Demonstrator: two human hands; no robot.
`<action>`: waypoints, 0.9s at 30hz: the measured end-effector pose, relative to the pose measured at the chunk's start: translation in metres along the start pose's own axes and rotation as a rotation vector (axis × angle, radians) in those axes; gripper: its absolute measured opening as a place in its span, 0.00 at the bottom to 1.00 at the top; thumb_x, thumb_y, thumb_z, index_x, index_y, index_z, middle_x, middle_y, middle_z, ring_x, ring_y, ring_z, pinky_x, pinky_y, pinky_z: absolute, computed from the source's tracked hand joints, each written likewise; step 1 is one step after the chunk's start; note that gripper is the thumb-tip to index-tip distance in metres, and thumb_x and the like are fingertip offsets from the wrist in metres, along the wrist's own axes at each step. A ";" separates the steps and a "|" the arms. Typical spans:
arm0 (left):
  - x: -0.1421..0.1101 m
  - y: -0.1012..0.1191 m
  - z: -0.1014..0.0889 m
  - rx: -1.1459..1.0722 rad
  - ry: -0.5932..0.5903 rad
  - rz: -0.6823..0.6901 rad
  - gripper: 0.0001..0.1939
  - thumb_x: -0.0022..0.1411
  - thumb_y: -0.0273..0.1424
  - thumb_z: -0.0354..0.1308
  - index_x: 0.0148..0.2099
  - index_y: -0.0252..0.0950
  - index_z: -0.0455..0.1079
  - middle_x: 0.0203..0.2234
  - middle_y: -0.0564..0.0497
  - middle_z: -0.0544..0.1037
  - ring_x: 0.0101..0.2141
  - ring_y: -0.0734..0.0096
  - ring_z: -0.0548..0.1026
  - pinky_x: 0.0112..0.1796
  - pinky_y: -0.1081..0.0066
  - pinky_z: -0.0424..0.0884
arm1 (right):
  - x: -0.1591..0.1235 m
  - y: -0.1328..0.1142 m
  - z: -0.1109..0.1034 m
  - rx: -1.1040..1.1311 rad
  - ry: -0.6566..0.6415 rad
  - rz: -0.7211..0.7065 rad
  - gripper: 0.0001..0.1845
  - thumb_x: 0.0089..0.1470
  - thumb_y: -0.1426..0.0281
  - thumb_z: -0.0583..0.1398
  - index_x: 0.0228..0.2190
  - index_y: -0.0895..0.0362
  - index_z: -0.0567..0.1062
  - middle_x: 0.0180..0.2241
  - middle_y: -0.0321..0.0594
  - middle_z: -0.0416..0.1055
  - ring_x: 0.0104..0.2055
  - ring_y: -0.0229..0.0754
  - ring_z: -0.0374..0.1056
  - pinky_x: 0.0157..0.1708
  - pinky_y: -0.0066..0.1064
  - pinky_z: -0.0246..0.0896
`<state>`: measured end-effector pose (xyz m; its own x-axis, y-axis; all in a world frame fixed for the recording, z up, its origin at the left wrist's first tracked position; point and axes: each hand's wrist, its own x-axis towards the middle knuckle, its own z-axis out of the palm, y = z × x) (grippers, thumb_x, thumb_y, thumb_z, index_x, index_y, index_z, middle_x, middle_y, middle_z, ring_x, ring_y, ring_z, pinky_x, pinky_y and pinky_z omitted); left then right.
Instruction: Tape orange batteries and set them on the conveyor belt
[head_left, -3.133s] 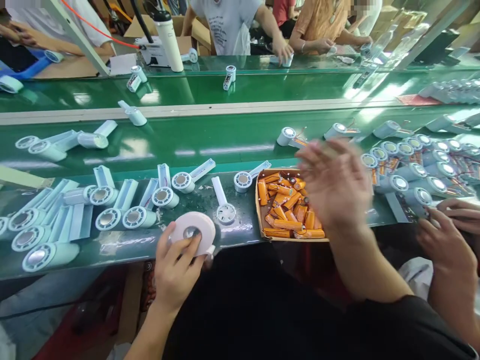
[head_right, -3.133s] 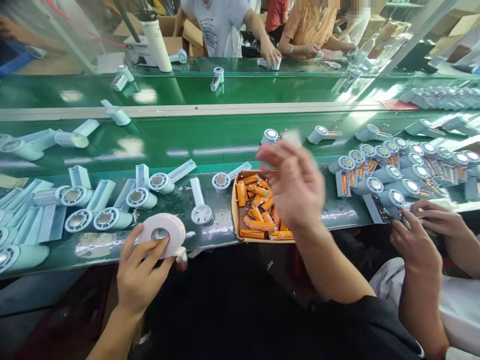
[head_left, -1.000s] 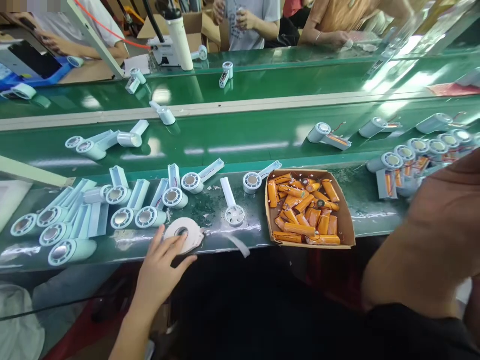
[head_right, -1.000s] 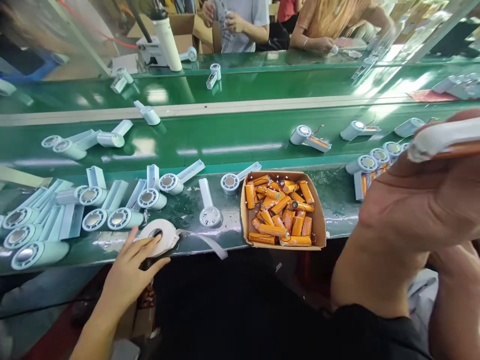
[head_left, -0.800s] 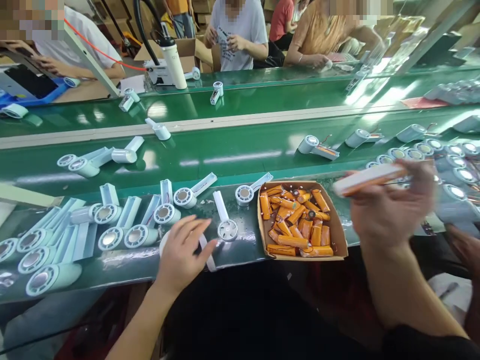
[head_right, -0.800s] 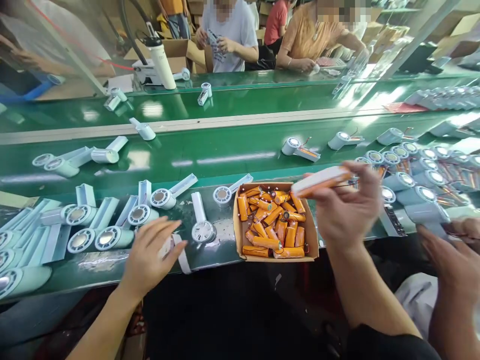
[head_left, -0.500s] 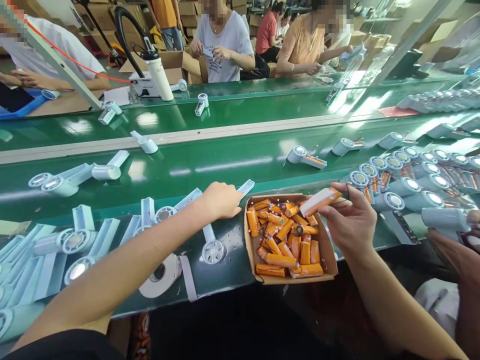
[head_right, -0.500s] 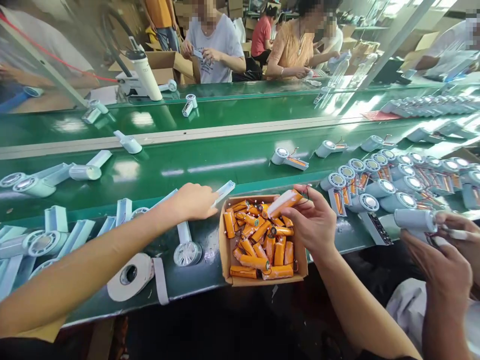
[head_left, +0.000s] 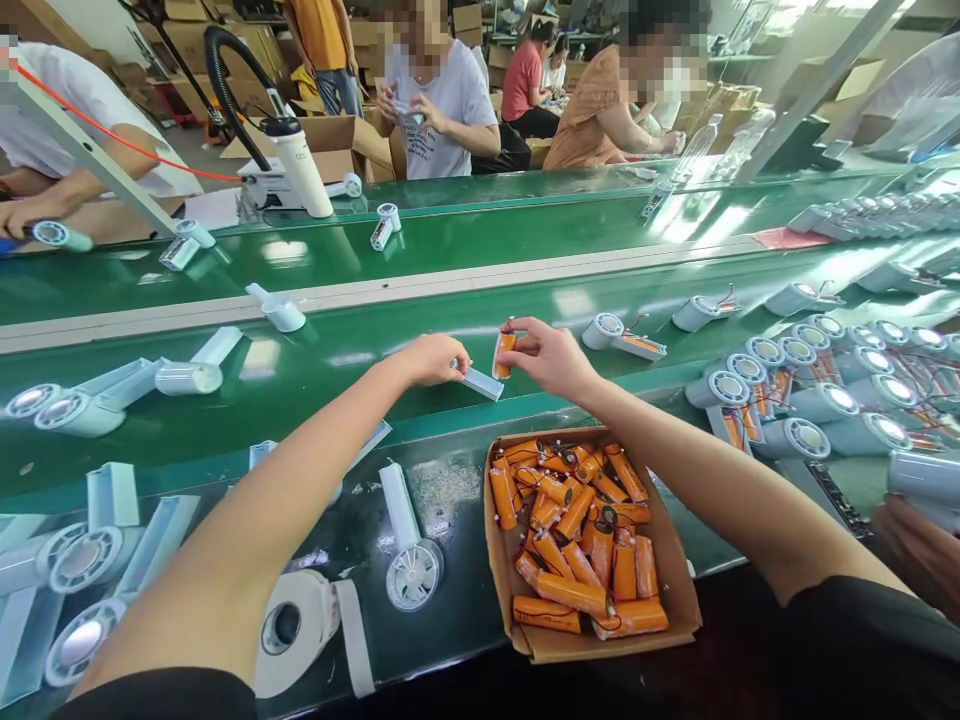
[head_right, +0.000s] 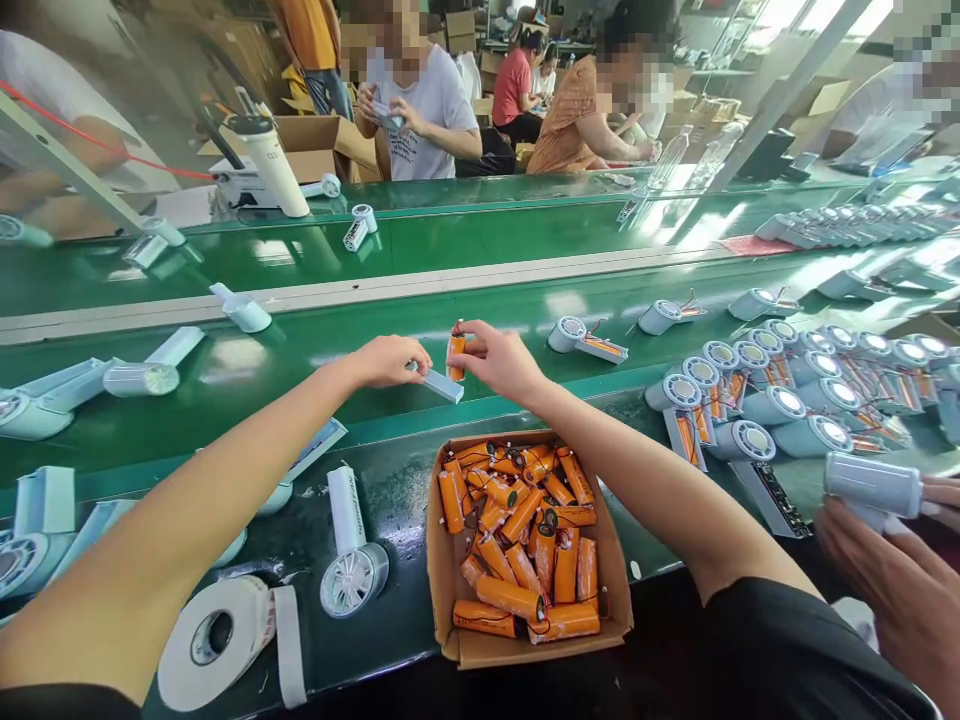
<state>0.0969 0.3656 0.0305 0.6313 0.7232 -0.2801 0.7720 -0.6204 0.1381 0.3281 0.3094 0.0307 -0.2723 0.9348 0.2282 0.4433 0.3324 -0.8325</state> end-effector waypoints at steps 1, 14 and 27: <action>0.000 -0.001 0.000 -0.018 0.008 -0.009 0.06 0.62 0.32 0.61 0.39 0.44 0.80 0.50 0.55 0.84 0.50 0.64 0.78 0.47 0.71 0.70 | 0.005 0.003 0.003 -0.062 -0.045 0.010 0.18 0.58 0.64 0.66 0.49 0.55 0.75 0.32 0.37 0.85 0.35 0.44 0.81 0.42 0.36 0.73; 0.016 0.009 0.010 -0.144 0.129 -0.149 0.12 0.70 0.32 0.53 0.51 0.43 0.75 0.45 0.50 0.85 0.46 0.61 0.80 0.47 0.69 0.71 | 0.014 -0.004 0.016 -0.959 -0.498 0.019 0.20 0.69 0.60 0.61 0.59 0.51 0.75 0.44 0.49 0.84 0.46 0.56 0.80 0.42 0.36 0.67; 0.025 0.039 0.005 -0.278 0.219 -0.217 0.12 0.70 0.27 0.55 0.52 0.38 0.76 0.47 0.47 0.85 0.47 0.62 0.80 0.47 0.70 0.71 | 0.027 0.001 0.036 -0.781 -0.428 0.032 0.11 0.60 0.64 0.69 0.40 0.57 0.85 0.49 0.57 0.82 0.55 0.61 0.77 0.56 0.48 0.68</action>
<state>0.1421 0.3577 0.0244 0.4293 0.8942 -0.1267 0.8606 -0.3625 0.3576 0.2912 0.3302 0.0176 -0.4764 0.8699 -0.1275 0.8692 0.4442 -0.2174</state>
